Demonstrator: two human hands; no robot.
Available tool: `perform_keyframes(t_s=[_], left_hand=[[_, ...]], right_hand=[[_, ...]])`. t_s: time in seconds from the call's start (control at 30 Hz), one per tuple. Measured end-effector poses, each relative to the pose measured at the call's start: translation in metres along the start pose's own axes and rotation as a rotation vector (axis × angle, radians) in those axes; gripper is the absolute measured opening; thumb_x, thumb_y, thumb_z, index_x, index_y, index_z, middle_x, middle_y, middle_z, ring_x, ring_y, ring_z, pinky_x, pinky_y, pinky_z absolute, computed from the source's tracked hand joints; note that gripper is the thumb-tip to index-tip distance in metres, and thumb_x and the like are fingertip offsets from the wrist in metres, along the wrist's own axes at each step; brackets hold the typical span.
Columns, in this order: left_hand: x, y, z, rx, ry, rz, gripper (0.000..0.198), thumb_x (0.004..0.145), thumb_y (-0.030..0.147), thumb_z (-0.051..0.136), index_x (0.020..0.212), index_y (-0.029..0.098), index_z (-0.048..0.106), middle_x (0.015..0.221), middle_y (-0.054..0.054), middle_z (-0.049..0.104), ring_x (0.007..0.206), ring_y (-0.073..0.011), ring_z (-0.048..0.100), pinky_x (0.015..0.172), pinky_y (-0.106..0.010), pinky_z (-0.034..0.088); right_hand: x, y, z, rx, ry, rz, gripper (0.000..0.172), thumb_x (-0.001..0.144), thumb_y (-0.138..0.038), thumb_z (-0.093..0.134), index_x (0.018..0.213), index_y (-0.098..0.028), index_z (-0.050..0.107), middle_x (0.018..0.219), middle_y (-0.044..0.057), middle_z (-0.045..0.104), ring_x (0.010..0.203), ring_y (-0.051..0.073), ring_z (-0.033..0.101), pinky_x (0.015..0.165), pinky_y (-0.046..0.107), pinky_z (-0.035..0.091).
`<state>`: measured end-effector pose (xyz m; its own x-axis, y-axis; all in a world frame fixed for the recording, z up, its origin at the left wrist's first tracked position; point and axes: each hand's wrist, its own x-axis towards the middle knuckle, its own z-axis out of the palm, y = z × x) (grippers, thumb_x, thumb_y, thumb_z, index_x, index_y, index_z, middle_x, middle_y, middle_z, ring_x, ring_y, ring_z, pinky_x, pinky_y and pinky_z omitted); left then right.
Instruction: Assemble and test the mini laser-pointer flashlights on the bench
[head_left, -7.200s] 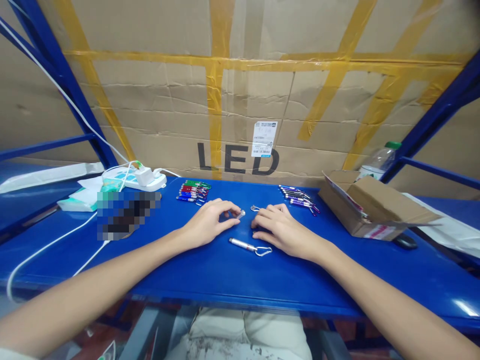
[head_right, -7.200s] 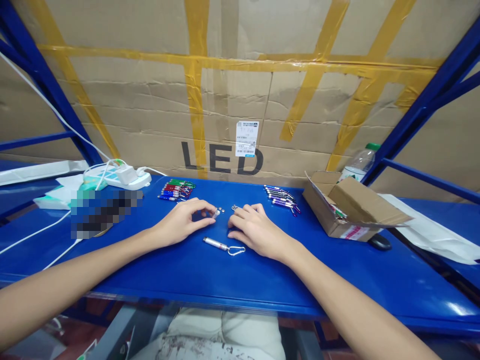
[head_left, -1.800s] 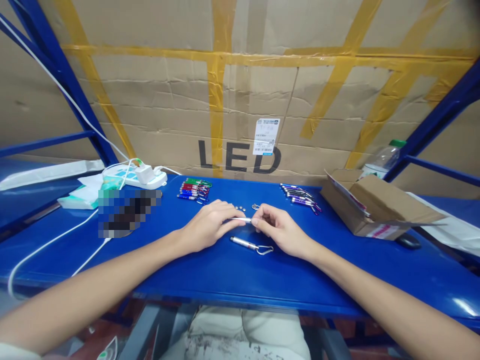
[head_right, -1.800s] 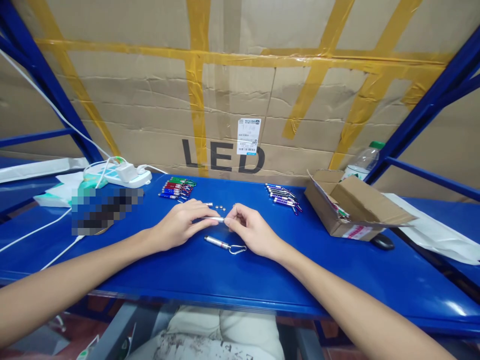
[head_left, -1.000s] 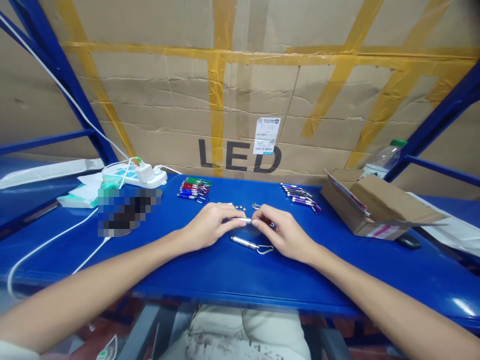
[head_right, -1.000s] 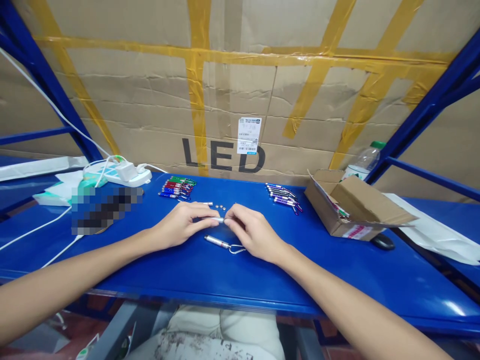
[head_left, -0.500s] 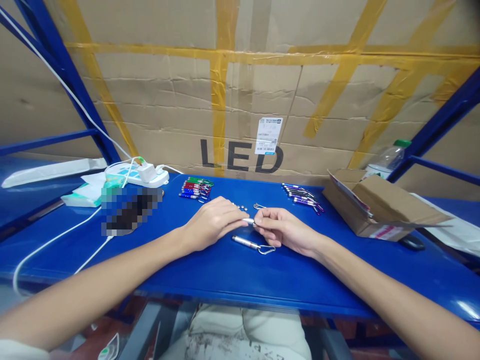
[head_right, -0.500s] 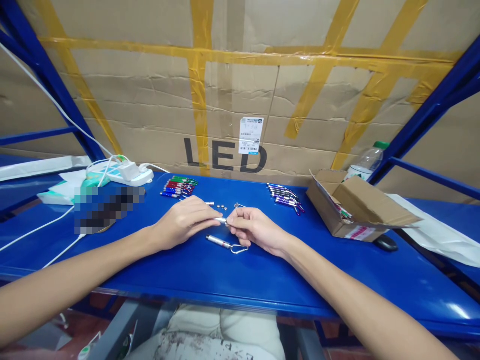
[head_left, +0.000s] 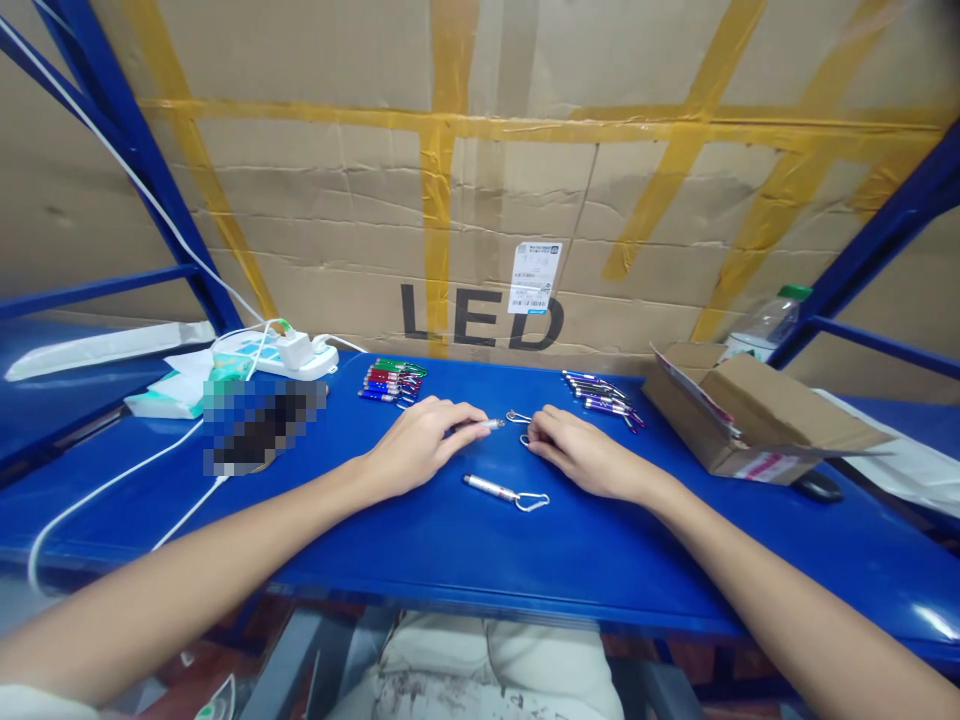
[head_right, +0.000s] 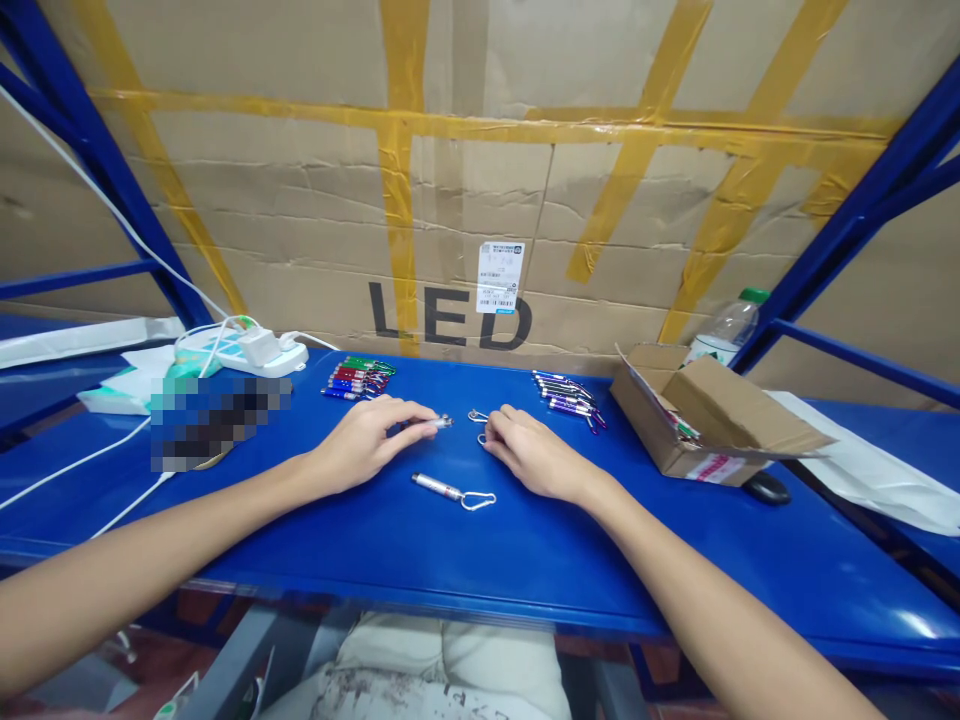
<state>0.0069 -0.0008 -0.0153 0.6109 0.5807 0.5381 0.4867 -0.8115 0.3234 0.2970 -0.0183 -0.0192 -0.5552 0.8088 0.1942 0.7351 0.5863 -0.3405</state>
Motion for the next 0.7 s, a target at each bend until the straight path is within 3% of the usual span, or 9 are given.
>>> perform_keyframes(t_s=[0.1,0.23,0.37,0.5,0.7], left_hand=[[0.0,0.0,0.001,-0.021,-0.014,-0.011,0.03,0.111,0.043,0.054,0.119,0.026,0.077,0.114,-0.003,0.082,0.098,-0.0223,0.074,0.091,-0.035,0.052],[-0.001,-0.001,0.002,-0.051,-0.036,-0.035,0.029,0.111,0.043,0.056,0.119,0.025,0.078,0.112,-0.002,0.083,0.098,-0.022,0.074,0.091,-0.034,0.052],[0.0,-0.001,0.003,-0.085,-0.039,-0.021,0.027,0.11,0.041,0.057,0.117,0.025,0.078,0.108,-0.001,0.084,0.096,-0.0211,0.076,0.089,-0.033,0.052],[0.001,0.0,0.001,-0.095,-0.052,-0.013,0.026,0.11,0.04,0.058,0.116,0.025,0.078,0.108,-0.001,0.084,0.096,-0.0208,0.077,0.089,-0.032,0.052],[0.001,0.004,0.001,-0.079,-0.061,0.043,0.027,0.11,0.041,0.057,0.115,0.024,0.078,0.11,-0.003,0.084,0.097,-0.0202,0.076,0.088,-0.031,0.052]], right_hand=[[0.0,-0.004,0.003,0.031,0.04,-0.005,0.02,0.111,-0.032,0.042,0.095,-0.024,0.051,0.103,0.01,0.064,0.091,0.025,0.06,0.082,0.038,0.049],[0.004,-0.01,0.006,0.271,0.107,0.043,0.021,0.113,-0.036,0.04,0.1,-0.024,0.05,0.097,0.006,0.068,0.087,0.021,0.064,0.081,0.035,0.051],[0.008,-0.014,0.007,0.464,0.174,0.059,0.022,0.111,-0.041,0.047,0.121,-0.023,0.055,0.094,0.004,0.073,0.084,0.02,0.066,0.079,0.034,0.052],[0.007,-0.019,0.008,0.544,0.141,0.03,0.035,0.111,-0.045,0.049,0.132,-0.02,0.062,0.1,0.006,0.077,0.082,0.019,0.067,0.077,0.034,0.055],[0.003,-0.03,0.008,0.578,0.07,-0.045,0.028,0.109,-0.042,0.057,0.124,-0.021,0.066,0.102,0.006,0.078,0.086,0.019,0.072,0.08,0.033,0.057]])
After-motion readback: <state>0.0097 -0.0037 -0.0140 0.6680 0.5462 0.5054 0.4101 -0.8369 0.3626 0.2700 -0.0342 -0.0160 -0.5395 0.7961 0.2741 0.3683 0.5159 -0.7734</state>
